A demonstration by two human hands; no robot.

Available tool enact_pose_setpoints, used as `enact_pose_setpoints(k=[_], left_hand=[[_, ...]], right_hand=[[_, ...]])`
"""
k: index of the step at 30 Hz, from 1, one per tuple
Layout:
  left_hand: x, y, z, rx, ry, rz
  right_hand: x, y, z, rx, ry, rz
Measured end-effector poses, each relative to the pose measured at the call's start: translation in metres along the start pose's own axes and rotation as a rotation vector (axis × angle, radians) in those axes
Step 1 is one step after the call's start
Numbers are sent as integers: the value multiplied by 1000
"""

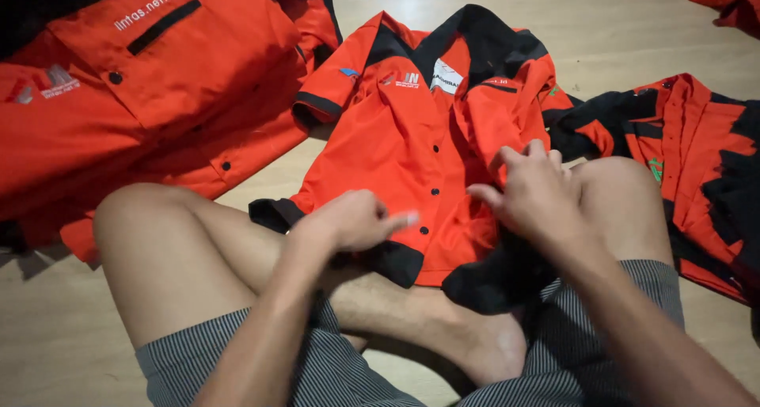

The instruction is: Buttoning and folding shirts on the floor in a production environment.

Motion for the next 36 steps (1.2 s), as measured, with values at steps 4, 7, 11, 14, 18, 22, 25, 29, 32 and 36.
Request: enact_pose_setpoints(k=[4, 7, 11, 14, 18, 22, 25, 29, 32, 36], left_hand=[[-29, -70, -11, 20, -180, 136], [-48, -88, -13, 35, -206, 167], [-72, -98, -33, 8, -126, 207], [-78, -101, -45, 20, -64, 243], [-79, -98, -46, -45, 55, 270], [-77, -120, -64, -73, 283, 466], [-62, -113, -75, -92, 600, 619], [-49, -116, -95, -48, 1098, 799], [-45, -90, -79, -53, 1200, 789], [-45, -83, -72, -75, 1225, 746]], right_hand=[[10, 28, -27, -233, 67, 70], [-20, 31, -9, -347, -110, 94], [-37, 17, 9, -315, -270, 22], [-27, 6, 13, -315, -244, -1], [-24, -6, -20, -178, -313, 199], [-67, -8, -21, -236, -556, 148], [-94, -8, -8, -366, -641, 71], [-108, -4, 10, -648, -1082, 178], [-42, 11, -17, -906, -1353, 78], [-64, 4, -10, -1021, -1685, 109]])
Point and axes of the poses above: each hand's wrist, its own y-axis away from the middle knuckle, its own x-axis out of the back of the hand, z = x × y, the point moved 5 cm from there along -y, towards the middle knuckle, and after that the axes turned 3 degrees about z, right-handed, at the moved point
